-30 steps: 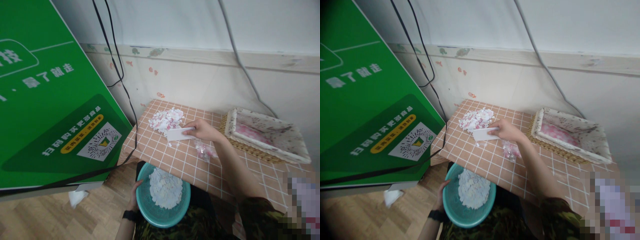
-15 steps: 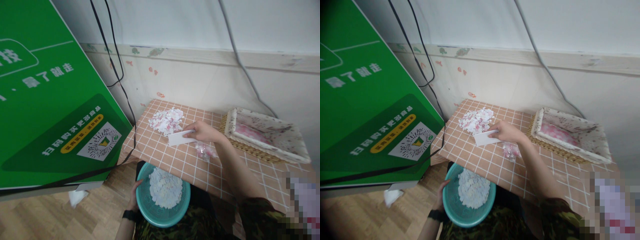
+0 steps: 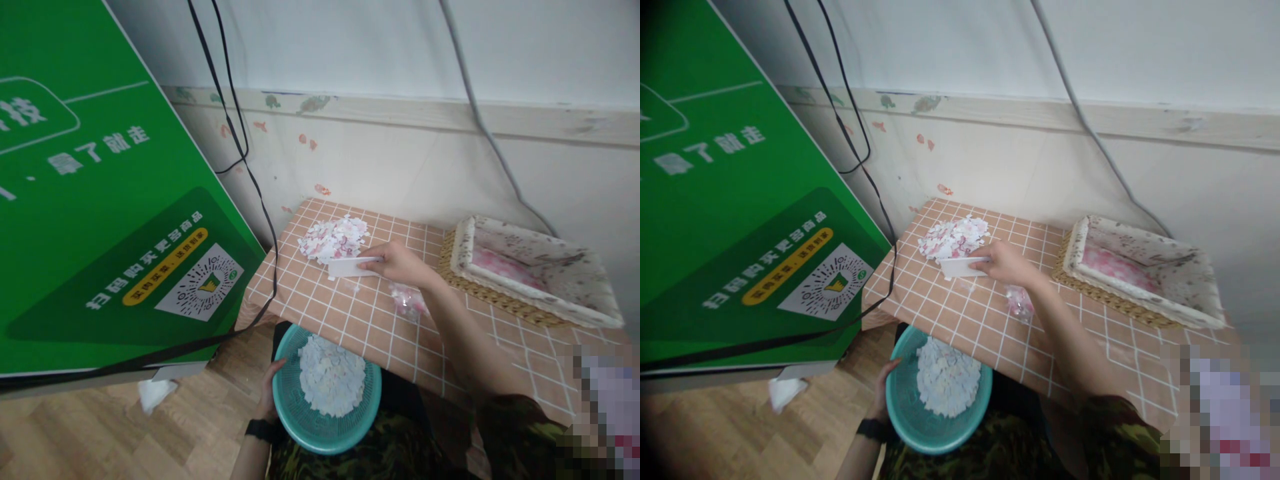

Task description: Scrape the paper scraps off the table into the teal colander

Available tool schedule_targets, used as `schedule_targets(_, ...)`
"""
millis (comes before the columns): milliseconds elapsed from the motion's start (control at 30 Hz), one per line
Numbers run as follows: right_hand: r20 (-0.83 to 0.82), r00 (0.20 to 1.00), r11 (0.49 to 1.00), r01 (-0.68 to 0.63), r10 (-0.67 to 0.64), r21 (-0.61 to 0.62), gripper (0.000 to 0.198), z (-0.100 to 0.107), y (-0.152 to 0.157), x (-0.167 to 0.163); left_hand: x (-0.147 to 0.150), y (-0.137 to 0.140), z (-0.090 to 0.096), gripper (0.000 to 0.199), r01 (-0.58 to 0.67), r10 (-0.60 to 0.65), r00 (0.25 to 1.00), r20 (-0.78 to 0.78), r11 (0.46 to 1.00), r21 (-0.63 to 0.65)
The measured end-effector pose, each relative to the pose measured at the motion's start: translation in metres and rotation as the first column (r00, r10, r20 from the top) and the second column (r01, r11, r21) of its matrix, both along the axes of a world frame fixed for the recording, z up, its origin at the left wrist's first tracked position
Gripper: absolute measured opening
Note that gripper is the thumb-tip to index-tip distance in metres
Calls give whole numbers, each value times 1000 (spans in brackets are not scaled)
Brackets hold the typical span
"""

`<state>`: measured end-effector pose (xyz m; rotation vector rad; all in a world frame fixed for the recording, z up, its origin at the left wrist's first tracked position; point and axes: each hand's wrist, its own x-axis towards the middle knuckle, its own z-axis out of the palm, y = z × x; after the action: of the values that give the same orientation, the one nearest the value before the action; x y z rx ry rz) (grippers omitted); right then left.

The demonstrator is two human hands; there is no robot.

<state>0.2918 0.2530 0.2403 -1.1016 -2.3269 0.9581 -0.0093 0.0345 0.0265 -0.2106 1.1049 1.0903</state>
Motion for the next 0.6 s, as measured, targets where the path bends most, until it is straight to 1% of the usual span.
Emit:
schedule_targets(100,3,999,998,43,-43,44,22,1,2,2,0,-1,-1,25,14,-14,1000,-9,1000,22)
schedule_targets(167,21,999,999,29,-30,35,21,1,3,6,0,-1,-2,23,16,-16,1000,-15,999,34)
schedule_targets(233,32,1000,1000,2,-2,0,20,0,5,10,-1,-2,-5,21,12,-10,999,-38,999,41)
schedule_targets(300,37,999,998,-31,33,-63,21,-4,8,13,-3,-3,-7,21,23,-21,998,-58,999,31)
schedule_targets(400,33,996,986,-72,77,-148,25,-8,12,20,-4,-3,-9,22,45,-44,998,-49,999,8)
schedule_targets(500,25,999,989,-19,23,-148,25,-3,17,32,-4,-3,-9,22,37,-37,999,-38,999,7)
schedule_targets(567,55,997,994,54,-49,-92,25,5,15,41,-3,-3,-7,21,22,-22,999,-36,1000,17)
schedule_targets(600,81,992,994,98,-95,-41,24,11,12,46,-2,-2,-6,20,15,-15,999,-35,1000,23)
